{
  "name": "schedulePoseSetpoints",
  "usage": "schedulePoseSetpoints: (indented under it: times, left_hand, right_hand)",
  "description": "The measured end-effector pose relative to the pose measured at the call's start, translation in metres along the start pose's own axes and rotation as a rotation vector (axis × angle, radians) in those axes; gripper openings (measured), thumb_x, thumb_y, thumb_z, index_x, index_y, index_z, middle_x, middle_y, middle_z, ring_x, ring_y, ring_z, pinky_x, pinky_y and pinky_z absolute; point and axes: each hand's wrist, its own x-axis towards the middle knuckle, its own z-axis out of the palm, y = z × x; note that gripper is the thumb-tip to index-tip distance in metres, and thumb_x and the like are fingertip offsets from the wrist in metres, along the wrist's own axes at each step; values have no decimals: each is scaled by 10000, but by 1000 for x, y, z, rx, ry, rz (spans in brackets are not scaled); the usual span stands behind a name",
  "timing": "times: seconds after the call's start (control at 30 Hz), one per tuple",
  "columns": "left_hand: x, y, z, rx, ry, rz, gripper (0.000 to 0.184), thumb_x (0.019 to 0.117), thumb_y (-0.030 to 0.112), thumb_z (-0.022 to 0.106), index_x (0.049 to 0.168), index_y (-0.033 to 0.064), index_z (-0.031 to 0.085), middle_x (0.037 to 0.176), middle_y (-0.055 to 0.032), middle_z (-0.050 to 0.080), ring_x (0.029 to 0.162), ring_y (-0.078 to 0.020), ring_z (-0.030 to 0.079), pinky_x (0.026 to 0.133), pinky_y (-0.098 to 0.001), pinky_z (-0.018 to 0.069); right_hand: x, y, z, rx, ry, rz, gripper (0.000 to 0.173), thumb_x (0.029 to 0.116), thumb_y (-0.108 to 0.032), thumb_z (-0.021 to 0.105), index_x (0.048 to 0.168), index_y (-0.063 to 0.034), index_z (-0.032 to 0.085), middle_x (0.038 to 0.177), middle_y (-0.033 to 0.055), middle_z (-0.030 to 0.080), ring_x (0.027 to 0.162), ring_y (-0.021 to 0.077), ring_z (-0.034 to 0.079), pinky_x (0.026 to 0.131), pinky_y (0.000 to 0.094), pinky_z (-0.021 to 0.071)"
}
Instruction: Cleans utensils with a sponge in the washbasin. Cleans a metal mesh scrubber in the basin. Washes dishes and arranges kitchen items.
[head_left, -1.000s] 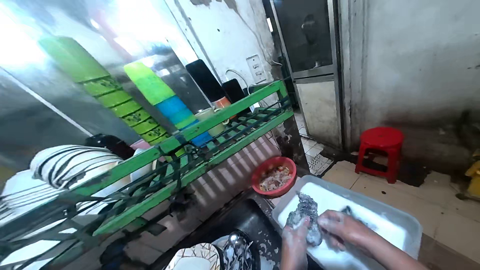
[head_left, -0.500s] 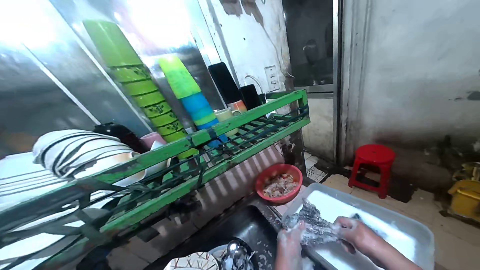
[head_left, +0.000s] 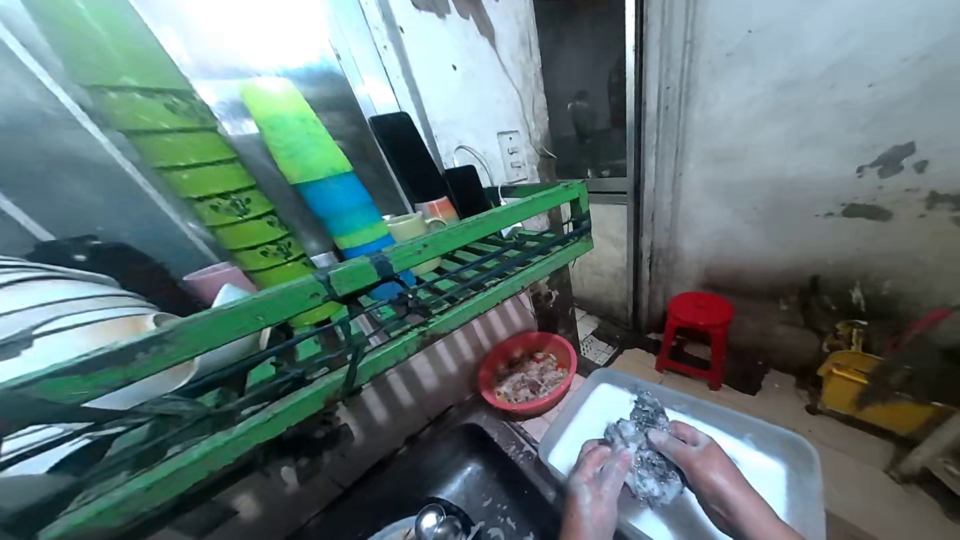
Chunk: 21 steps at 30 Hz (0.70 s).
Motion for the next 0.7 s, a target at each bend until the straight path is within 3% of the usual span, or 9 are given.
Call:
schedulePoseSetpoints:
  times: [0.1,0.17,0.23,0.3,0.37,0.5,0.6,0.7]
  left_hand:
    - [1,-2,-3,-26,-34,-31,252,997,151,589,1118,-57,663,1169,-143,633,1087,-165,616,984,-349,520]
    - [1,-2,-4,-26,-58,-75,275,995,161,619,1160,-57,647,1175,-150,657,1079,-164,644,973,-342,542]
    - [4,-3,-5,10,-79,-60,221,949,137,666,1070,-45,702,1214,-141,635,1113,-163,624,987,-327,531]
    - [7,-5,-8,33,-99,-36,195,927,122,685,1046,-29,720,1230,-135,620,1132,-154,611,987,-305,528]
    - [5,-6,-12,-22,-107,-73,231,944,80,654,1132,-52,678,1258,-144,608,1145,-159,607,997,-314,525]
    - [-4,-4,-22,-298,-98,-130,239,975,26,529,1182,-71,596,1047,-90,693,973,-120,672,936,-334,558]
    - [-5,-3,-27,-271,-108,-101,213,978,48,524,1143,-55,612,1007,-66,699,952,-97,675,926,-317,560]
    - [-2,2,-24,-3,-119,-80,232,1006,121,567,1108,-60,669,1035,-101,691,985,-116,650,945,-330,530]
  right_hand:
    - [0,6,2,-36,-8,8,191,969,-213,683,973,-25,647,878,100,668,796,186,662,739,395,564]
    - [-3,5,6,-19,-58,2,214,959,-227,672,1044,-35,630,918,93,673,822,177,671,754,382,573]
    - [-5,2,10,39,-86,24,251,988,-233,646,1138,-32,629,957,94,694,850,173,693,767,367,591]
    - [-1,2,10,61,-75,56,213,1014,-238,626,1085,-36,634,908,87,691,809,167,687,731,355,581]
    - [5,5,7,56,-51,71,199,1021,-227,620,1060,-33,627,900,93,683,798,176,683,723,362,581]
    - [20,19,4,-12,58,66,138,1014,-163,625,979,-29,623,795,57,612,635,125,575,597,307,499]
    - [21,20,10,-85,47,60,143,1007,-166,636,976,-27,623,820,69,610,668,143,579,633,337,508]
    - [13,10,25,-119,-6,27,96,996,-126,607,994,-30,617,875,72,604,771,149,591,716,361,508]
